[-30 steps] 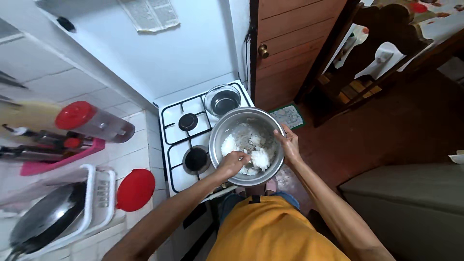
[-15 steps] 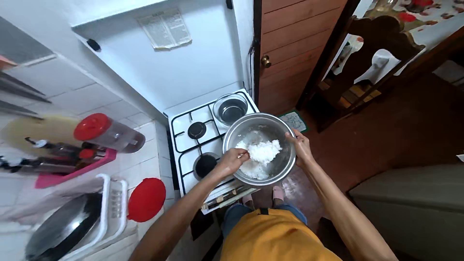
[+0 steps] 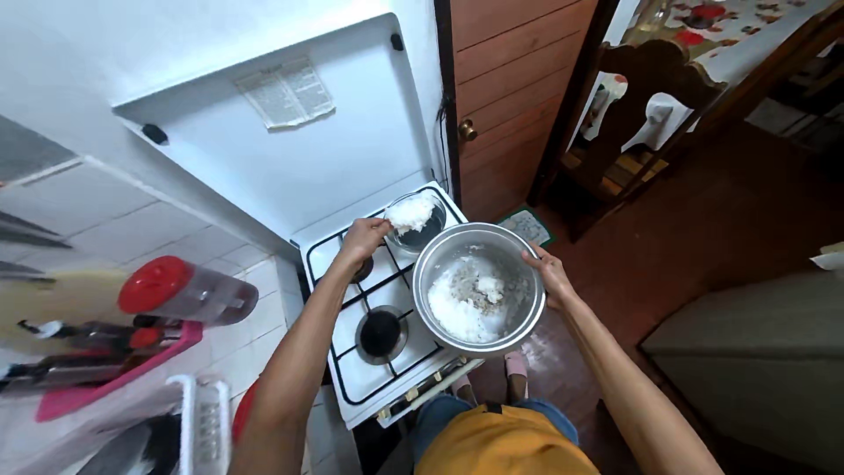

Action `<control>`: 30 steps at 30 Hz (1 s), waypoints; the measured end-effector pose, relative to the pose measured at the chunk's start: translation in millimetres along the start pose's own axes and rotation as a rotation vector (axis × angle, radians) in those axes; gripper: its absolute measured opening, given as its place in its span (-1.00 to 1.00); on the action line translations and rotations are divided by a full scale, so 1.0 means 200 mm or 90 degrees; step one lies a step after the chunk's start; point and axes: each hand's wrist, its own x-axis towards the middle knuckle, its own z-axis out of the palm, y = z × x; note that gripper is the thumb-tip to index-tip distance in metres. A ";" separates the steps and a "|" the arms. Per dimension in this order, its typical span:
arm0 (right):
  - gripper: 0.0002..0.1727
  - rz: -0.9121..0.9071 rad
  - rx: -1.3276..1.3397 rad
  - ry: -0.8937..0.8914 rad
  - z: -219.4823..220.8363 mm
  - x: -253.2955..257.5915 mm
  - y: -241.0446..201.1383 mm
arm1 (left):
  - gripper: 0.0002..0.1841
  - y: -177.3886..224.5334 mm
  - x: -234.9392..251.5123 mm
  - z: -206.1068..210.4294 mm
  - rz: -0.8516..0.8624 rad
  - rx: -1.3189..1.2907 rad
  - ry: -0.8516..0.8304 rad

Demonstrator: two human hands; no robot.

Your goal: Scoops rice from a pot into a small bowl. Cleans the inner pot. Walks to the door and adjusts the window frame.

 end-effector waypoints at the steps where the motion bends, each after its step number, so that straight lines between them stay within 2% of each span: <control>1: -0.59 -0.004 -0.002 0.005 0.00 -0.01 0.00 | -0.62 -0.04 0.08 0.02 -0.010 0.048 0.018; 4: -0.57 -0.002 -0.008 0.011 0.00 -0.02 -0.01 | -0.54 -0.12 0.26 0.14 -0.035 0.175 0.022; 6: -0.57 0.003 -0.008 0.013 0.00 -0.02 0.00 | -0.56 -0.13 0.30 0.22 -0.039 0.238 -0.001; 8: -0.58 -0.003 -0.011 0.012 -0.01 -0.02 0.00 | -0.59 -0.10 0.29 0.24 -0.035 0.322 -0.009; 13: -0.58 -0.010 -0.021 0.010 -0.02 0.00 0.01 | -0.75 0.05 0.18 0.20 0.040 0.571 0.072; 15: -0.60 -0.005 -0.031 0.010 -0.02 0.00 0.00 | -0.76 0.08 0.18 0.21 0.066 0.620 0.053; 18: -0.62 0.007 -0.046 -0.001 -0.03 0.01 0.00 | -0.76 0.07 0.17 0.21 0.054 0.621 0.014; 21: -0.61 0.003 -0.042 -0.020 -0.05 0.01 0.02 | -0.68 0.09 -0.02 0.08 0.115 0.489 0.132; 23: -0.58 0.006 -0.046 -0.029 -0.06 0.02 0.02 | -0.62 0.16 -0.17 0.01 0.162 0.403 0.161; 24: -0.58 0.006 -0.044 -0.030 -0.06 0.02 0.02 | -0.63 0.21 -0.22 0.00 0.177 0.383 0.150; 26: -0.58 0.009 -0.045 -0.027 -0.05 0.02 0.01 | -0.63 0.27 -0.30 0.03 0.174 0.366 0.028; 30: -0.54 0.018 -0.062 -0.027 -0.04 0.03 0.01 | -0.62 0.30 -0.34 0.35 0.104 0.497 -0.242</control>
